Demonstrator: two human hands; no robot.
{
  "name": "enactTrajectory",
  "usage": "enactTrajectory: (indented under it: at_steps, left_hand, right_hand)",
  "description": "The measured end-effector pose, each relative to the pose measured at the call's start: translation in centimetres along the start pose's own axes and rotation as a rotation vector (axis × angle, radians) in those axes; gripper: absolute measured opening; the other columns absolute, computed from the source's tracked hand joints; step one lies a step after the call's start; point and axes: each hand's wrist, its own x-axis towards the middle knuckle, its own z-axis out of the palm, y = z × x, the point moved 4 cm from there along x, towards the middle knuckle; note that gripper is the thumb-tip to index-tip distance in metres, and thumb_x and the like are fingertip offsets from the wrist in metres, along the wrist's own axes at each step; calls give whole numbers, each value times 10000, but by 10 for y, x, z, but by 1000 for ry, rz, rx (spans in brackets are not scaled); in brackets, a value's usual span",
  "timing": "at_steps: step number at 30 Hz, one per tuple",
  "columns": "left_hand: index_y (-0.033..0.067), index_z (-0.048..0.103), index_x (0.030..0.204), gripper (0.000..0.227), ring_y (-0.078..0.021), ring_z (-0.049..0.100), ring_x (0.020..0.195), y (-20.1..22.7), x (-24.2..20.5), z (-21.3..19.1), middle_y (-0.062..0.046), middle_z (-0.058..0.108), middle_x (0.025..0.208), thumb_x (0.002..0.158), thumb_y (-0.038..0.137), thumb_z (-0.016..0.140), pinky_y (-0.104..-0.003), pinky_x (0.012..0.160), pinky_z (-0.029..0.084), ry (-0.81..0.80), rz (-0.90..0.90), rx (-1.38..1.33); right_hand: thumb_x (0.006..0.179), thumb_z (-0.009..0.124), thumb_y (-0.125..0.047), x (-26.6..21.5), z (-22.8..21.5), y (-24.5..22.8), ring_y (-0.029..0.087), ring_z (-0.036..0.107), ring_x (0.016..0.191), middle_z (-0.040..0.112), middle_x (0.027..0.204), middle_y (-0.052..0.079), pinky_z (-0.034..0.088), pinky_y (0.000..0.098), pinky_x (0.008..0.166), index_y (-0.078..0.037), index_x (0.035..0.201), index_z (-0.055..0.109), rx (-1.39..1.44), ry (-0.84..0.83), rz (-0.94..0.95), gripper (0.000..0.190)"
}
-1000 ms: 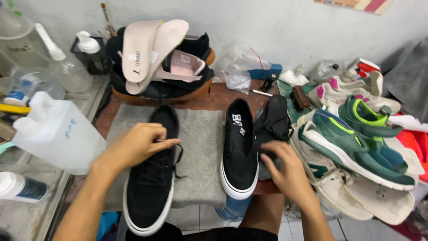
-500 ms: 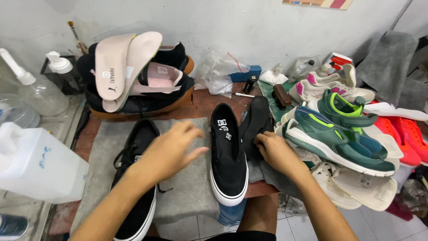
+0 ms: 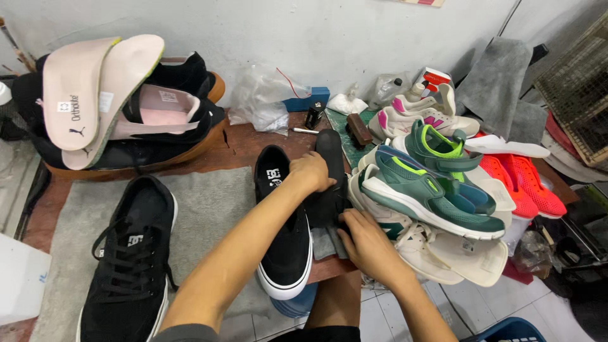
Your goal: The person laces a pair of black sneakers by threading the laces through the eyelets and tying them. They then insert a black insole into one shoe and continue to adjust the laces on both shoes.
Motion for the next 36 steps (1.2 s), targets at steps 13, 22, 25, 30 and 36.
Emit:
enactTrajectory:
  at_steps: [13,22,25,30,36]
  left_hand:
    - [-90,497,1226,573,-473,506,1193,-26,-73,-79,-347,546,1221,855,328,622,-551,990,422,218,343,-654]
    - [2,298,1438,743,-304,431,1299,-58,-151,-123,-218,414,1415,868,351,621,-431,1048,400,377,373,-1539]
    - [7,274,1460,771,-299,517,1199,-75,-160,-119,-231,445,1375,842,312,619,-419,933,493,339,316,-1694]
    - [32,337,1401,653,-232,604,1010,-80,-149,-111,-174,540,1226,851,266,599,-368,787,569,380,332,-1825]
    - [140,415,1165,430,-222,596,911,-48,-210,-129,-138,557,1053,778,148,603,-347,694,570,360,361,-1822]
  right_hand:
    - [915,558,-146,-3,11,17,373,599,1030,621,1018,184,473,440,878,-27,1091,583,149,56,38,214]
    - [897,579,-210,12,-12,1,382,585,1095,608,1115,174,476,469,905,-108,1134,612,135,-61,102,260]
    - [926,540,-203,16,-32,-19,348,608,1088,619,1125,158,492,435,902,-95,1155,608,156,-3,143,262]
    - [931,484,-83,19,-59,-61,391,559,1155,523,1288,249,504,488,900,14,1394,361,636,189,139,489]
    - [886,555,-34,28,-58,-90,486,501,1176,459,1277,336,500,544,890,108,1400,224,800,251,3,627]
